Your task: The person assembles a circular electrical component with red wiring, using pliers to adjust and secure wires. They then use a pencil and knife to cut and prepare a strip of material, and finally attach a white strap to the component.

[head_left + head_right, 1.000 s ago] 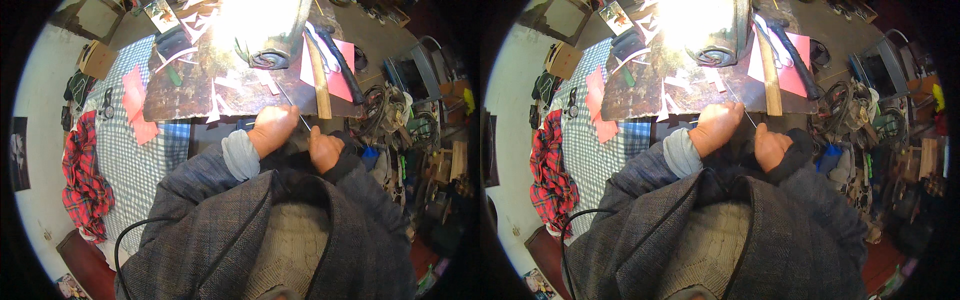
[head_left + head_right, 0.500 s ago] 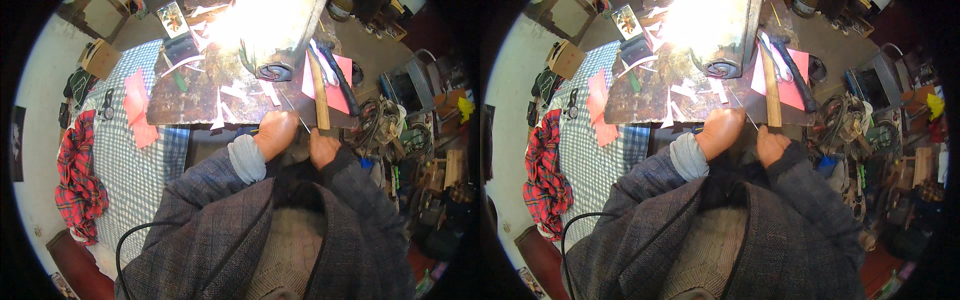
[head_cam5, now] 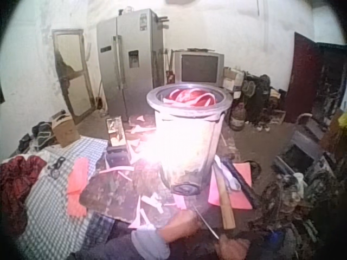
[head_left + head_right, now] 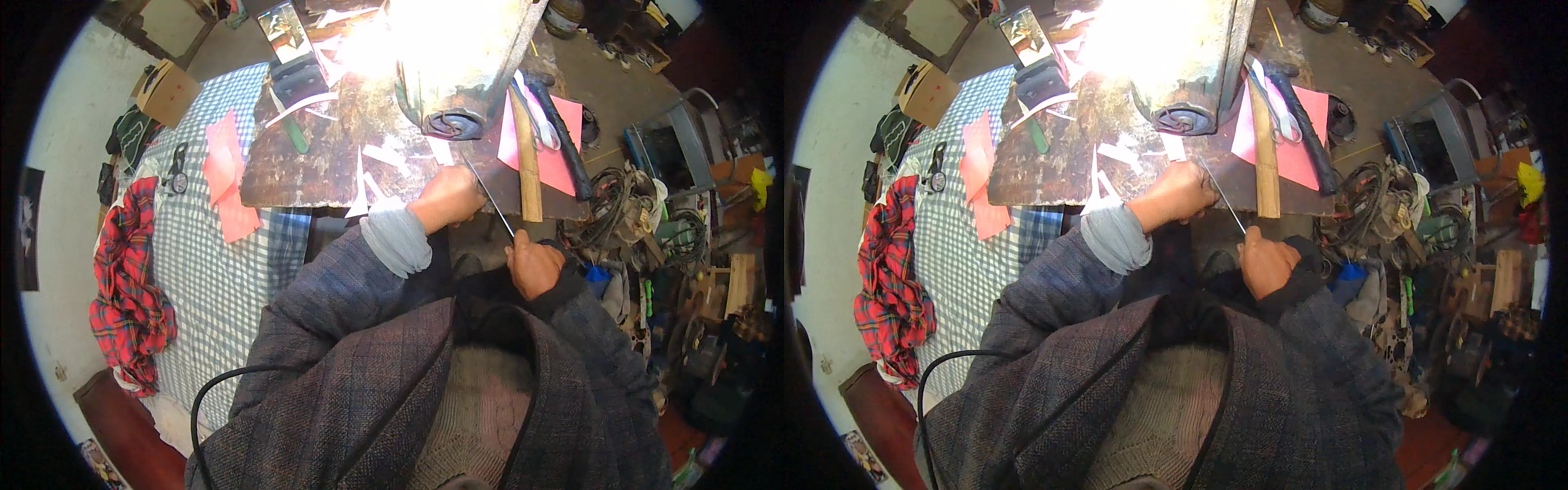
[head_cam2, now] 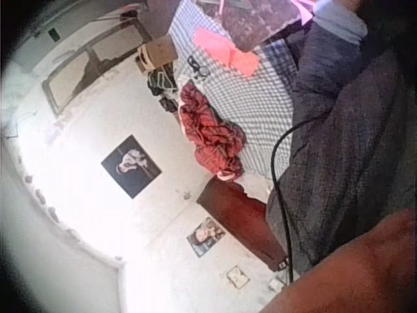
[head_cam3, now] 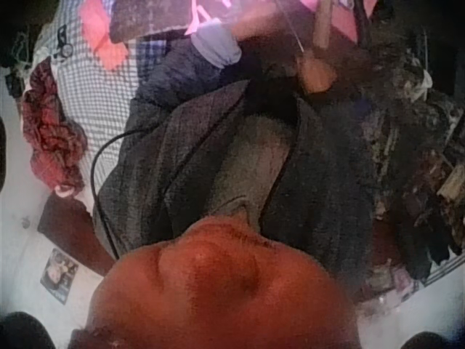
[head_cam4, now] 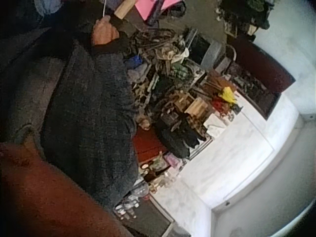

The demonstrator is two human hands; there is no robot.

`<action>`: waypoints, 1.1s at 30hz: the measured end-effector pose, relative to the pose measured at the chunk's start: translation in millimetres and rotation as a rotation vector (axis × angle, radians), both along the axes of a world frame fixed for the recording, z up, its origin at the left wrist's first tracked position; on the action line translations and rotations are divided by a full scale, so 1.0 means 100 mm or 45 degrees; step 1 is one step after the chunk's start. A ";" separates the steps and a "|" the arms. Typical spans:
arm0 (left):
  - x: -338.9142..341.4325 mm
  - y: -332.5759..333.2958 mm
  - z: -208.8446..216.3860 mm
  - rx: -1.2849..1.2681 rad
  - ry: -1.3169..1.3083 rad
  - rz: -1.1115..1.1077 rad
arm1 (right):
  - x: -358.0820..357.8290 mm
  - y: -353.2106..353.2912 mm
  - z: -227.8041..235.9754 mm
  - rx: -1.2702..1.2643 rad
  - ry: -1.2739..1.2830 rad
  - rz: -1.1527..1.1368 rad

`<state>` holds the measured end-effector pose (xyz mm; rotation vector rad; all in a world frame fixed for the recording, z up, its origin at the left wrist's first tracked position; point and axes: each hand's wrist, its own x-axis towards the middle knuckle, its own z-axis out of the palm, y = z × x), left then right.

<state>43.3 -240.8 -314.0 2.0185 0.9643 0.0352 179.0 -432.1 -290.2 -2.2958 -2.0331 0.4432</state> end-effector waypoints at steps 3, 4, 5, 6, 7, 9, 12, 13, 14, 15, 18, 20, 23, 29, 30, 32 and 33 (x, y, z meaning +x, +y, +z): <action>0.02 0.05 -0.03 -0.078 0.055 -0.069 | 0.01 -0.01 -0.02 -0.025 -0.003 -0.008; 0.01 0.06 -0.05 0.122 0.060 -0.186 | 0.01 -0.01 -0.04 -0.040 -0.027 -0.017; 0.00 0.06 -0.07 0.323 0.029 -0.303 | 0.01 0.00 -0.05 -0.055 -0.049 -0.028; 0.00 0.06 -0.10 0.432 0.008 -0.362 | 0.00 0.02 -0.07 -0.080 -0.056 -0.029; -0.01 0.07 -0.11 0.545 -0.012 -0.416 | 0.00 0.04 -0.08 -0.107 -0.064 -0.026; -0.01 0.07 -0.12 0.479 -0.011 -0.371 | -0.02 0.10 -0.09 -0.144 -0.046 -0.021; -0.01 0.06 -0.06 -0.020 -0.003 -0.149 | -0.06 0.20 -0.06 -0.159 0.027 -0.030; 0.00 0.04 -0.02 0.081 0.002 -0.200 | -0.07 0.22 -0.04 -0.156 0.058 -0.051; 0.00 0.03 0.02 0.164 -0.036 -0.214 | -0.08 0.24 -0.01 -0.093 0.107 -0.037; 0.00 0.02 0.06 0.140 -0.032 -0.175 | -0.10 0.25 0.01 -0.158 0.095 -0.085; 0.01 -0.02 0.14 -0.193 0.059 0.046 | -0.14 0.26 0.05 -0.083 0.041 -0.074; -0.04 -0.04 0.16 -0.374 -0.017 0.037 | -0.15 0.29 0.04 -0.116 0.037 -0.130; -0.22 -0.09 0.17 -0.474 -0.179 -0.018 | -0.12 0.32 -0.03 -0.034 0.059 -0.136; -0.58 -0.25 0.29 -0.583 -0.758 0.171 | 0.17 0.04 -0.05 0.191 0.363 -0.017; -0.63 -0.28 0.32 -0.619 -0.806 0.188 | 0.21 -0.10 0.01 0.140 0.373 -0.097; -0.71 -0.25 0.40 -0.579 -0.836 0.155 | 0.31 -0.25 0.18 0.164 0.493 -0.222; -0.72 -0.25 0.43 -0.587 -0.875 0.132 | 0.36 -0.31 0.28 0.142 0.463 -0.385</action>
